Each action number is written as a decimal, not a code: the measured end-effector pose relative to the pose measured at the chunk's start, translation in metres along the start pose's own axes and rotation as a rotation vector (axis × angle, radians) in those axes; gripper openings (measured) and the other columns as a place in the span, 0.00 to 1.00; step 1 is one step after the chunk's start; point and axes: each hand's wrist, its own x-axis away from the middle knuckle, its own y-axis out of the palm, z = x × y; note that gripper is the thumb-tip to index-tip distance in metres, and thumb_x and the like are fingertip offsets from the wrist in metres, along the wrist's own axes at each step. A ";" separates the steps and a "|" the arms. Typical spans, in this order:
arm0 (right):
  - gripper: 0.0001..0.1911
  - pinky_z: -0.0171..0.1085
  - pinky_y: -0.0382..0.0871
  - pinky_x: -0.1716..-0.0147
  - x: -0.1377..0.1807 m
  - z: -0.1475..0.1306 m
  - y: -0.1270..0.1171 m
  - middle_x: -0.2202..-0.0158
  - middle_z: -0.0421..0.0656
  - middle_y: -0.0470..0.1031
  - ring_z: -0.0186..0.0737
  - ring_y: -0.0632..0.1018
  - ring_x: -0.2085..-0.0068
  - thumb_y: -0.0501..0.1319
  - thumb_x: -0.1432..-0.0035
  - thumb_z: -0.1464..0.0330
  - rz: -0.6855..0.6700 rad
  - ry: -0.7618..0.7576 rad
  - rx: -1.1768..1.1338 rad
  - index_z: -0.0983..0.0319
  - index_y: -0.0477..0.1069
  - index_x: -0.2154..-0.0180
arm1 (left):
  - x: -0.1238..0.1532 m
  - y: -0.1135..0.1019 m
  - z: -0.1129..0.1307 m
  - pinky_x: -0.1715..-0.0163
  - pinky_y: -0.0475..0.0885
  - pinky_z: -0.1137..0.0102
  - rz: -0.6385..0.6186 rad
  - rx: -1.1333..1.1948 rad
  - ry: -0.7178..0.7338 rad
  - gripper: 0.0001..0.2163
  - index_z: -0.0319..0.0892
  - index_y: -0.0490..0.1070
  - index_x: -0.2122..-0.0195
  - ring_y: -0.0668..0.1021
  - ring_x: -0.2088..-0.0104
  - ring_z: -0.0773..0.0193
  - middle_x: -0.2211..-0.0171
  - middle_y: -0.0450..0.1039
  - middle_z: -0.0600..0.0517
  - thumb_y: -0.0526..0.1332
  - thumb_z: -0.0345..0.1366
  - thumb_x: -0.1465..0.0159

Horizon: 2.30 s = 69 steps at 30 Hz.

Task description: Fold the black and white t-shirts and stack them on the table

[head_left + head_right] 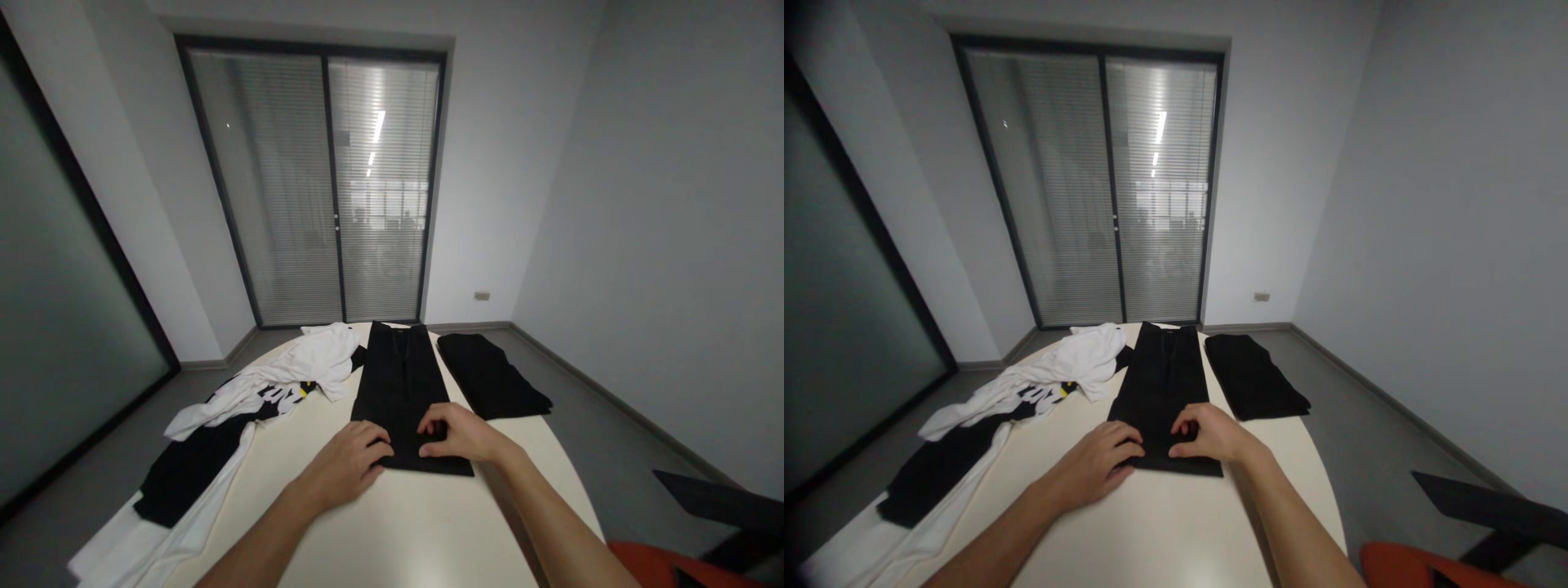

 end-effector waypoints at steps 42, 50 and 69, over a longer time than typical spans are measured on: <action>0.22 0.31 0.61 0.75 0.017 -0.017 -0.001 0.75 0.36 0.75 0.35 0.73 0.72 0.76 0.70 0.57 -0.620 0.385 -0.152 0.61 0.79 0.70 | 0.012 -0.028 0.002 0.71 0.65 0.74 -0.539 0.470 -0.464 0.18 0.46 0.78 0.59 0.74 0.69 0.65 0.69 0.74 0.57 0.73 0.35 0.54; 0.11 0.30 0.59 0.75 0.022 -0.024 -0.015 0.77 0.34 0.70 0.30 0.68 0.75 0.69 0.60 0.67 -0.504 0.260 -0.366 0.62 0.71 0.72 | 0.004 -0.035 0.004 0.57 0.69 0.71 -0.088 0.635 -0.258 0.07 0.44 0.79 0.61 0.77 0.60 0.62 0.62 0.76 0.52 0.64 0.34 0.40; 0.19 0.35 0.66 0.62 0.004 0.026 -0.006 0.63 0.41 0.75 0.38 0.74 0.63 0.69 0.50 0.63 -0.083 0.190 -0.205 0.61 0.78 0.56 | 0.002 0.011 -0.046 0.56 0.70 0.66 -0.018 0.702 -0.503 0.21 0.42 0.75 0.51 0.77 0.57 0.58 0.58 0.77 0.49 0.67 0.31 0.47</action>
